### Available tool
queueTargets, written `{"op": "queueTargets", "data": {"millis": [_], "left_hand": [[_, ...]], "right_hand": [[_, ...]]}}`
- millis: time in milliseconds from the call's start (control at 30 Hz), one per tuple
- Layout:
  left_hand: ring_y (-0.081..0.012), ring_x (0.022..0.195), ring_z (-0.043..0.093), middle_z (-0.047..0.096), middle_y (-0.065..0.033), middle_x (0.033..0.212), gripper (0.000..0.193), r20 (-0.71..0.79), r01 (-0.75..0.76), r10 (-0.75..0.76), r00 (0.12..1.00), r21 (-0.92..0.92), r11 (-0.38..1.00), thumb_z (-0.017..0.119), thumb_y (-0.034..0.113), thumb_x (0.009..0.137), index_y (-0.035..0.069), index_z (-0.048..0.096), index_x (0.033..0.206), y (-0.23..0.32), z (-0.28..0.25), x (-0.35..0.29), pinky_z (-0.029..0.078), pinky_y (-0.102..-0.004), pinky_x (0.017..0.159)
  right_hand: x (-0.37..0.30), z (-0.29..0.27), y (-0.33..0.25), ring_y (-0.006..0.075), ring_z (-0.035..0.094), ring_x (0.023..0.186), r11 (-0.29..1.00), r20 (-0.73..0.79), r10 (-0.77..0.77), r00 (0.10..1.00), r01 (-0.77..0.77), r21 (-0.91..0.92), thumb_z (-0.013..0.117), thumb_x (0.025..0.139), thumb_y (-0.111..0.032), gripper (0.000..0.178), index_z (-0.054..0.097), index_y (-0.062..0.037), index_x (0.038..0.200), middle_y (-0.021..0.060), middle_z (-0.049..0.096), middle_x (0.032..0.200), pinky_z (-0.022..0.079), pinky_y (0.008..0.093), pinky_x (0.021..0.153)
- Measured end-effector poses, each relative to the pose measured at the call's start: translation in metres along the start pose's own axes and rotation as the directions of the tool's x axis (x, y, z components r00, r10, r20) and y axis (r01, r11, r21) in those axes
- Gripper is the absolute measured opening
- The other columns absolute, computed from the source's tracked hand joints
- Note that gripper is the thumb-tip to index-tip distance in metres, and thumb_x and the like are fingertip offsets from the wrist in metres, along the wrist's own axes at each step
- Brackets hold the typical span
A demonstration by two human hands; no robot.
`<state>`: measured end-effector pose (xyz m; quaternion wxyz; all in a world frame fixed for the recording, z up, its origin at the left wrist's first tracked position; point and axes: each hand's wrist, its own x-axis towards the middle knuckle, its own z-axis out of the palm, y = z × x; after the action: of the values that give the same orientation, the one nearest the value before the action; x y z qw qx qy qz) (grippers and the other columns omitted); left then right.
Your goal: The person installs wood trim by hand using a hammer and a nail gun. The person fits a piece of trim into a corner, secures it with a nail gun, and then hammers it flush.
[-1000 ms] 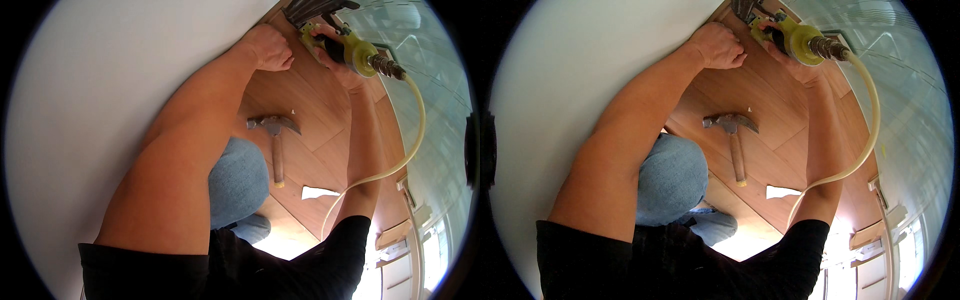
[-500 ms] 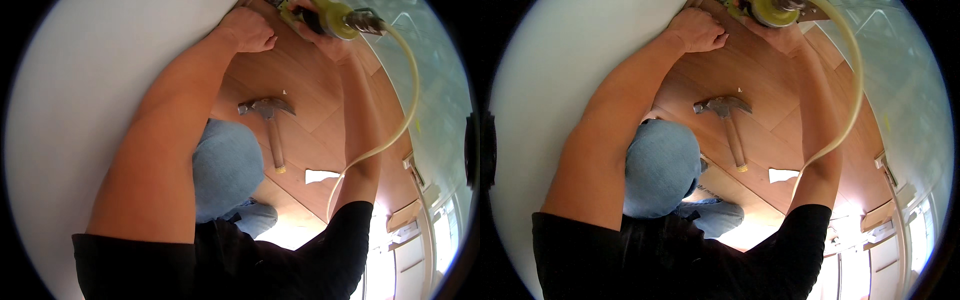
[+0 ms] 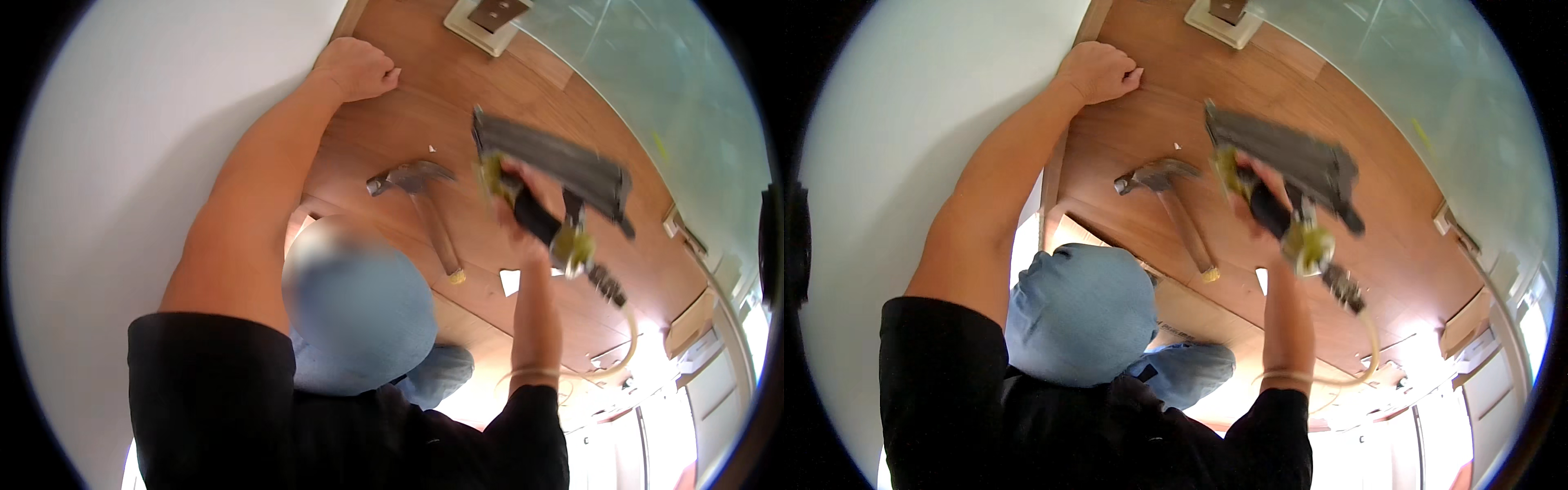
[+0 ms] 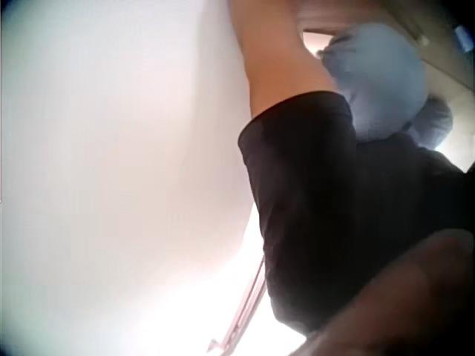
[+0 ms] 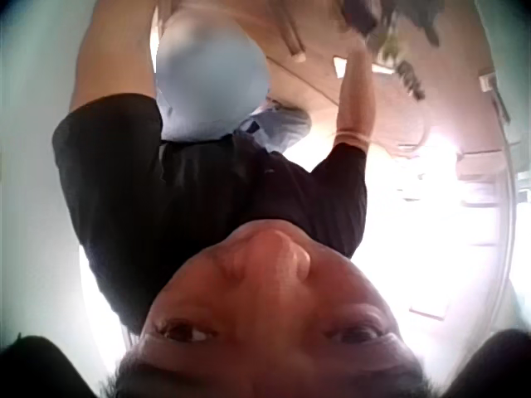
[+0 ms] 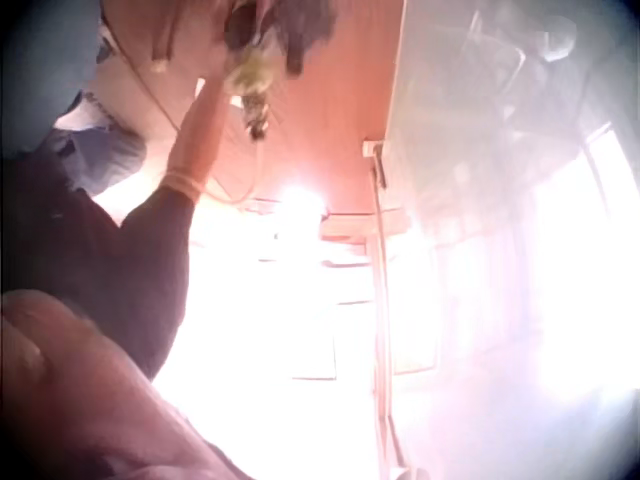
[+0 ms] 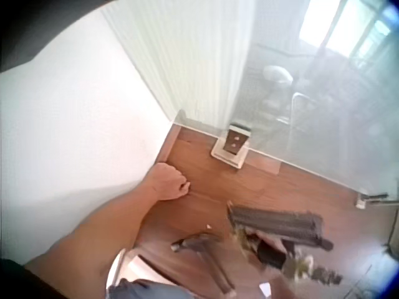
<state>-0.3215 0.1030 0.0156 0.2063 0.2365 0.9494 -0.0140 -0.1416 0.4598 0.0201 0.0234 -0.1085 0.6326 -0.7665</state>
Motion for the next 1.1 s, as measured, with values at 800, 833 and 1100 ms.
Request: {"op": "queueTargets", "data": {"millis": [800,833,1100], "left_hand": [[-0.0395,0.097,0.073,0.078,-0.0164,0.097,0.048,-0.068,0.042,-0.037,0.997,0.078,0.996,0.048,0.047,0.104,0.010,0.078,0.098,0.010,0.000,-0.002,0.057,-0.0521,0.088],[-0.0397,0.102,0.072,0.078,-0.0171,0.103,0.048,-0.043,0.058,-0.055,0.998,0.072,0.996,0.048,0.046,0.105,0.009,0.078,0.103,0.007,0.005,-0.003,0.056,-0.0524,0.091],[-0.0260,0.092,0.070,0.075,-0.0122,0.102,0.026,-0.122,0.075,-0.164,0.979,-0.536,0.841,0.062,0.026,0.102,0.006,0.070,0.116,0.077,0.025,-0.136,0.055,-0.0395,0.083]], "right_hand": [[-0.356,0.000,-0.081,0.0463,0.063,0.124,0.398,-0.416,-0.079,0.906,-0.354,-0.846,0.076,0.094,-0.009,0.043,0.062,-0.0035,0.133,0.0202,0.069,0.121,0.048,0.0552,0.112],[-0.362,-0.003,-0.073,0.0467,0.062,0.127,0.425,-0.396,-0.143,0.907,-0.305,-0.852,0.077,0.092,-0.008,0.043,0.062,-0.0039,0.133,0.0201,0.070,0.123,0.046,0.0566,0.113],[-0.369,-0.002,-0.093,0.0449,0.056,0.137,0.218,-0.335,-0.213,0.918,-0.289,-0.932,0.074,0.090,-0.004,0.045,0.070,-0.0130,0.134,0.0109,0.071,0.134,0.044,0.0567,0.114]]}}
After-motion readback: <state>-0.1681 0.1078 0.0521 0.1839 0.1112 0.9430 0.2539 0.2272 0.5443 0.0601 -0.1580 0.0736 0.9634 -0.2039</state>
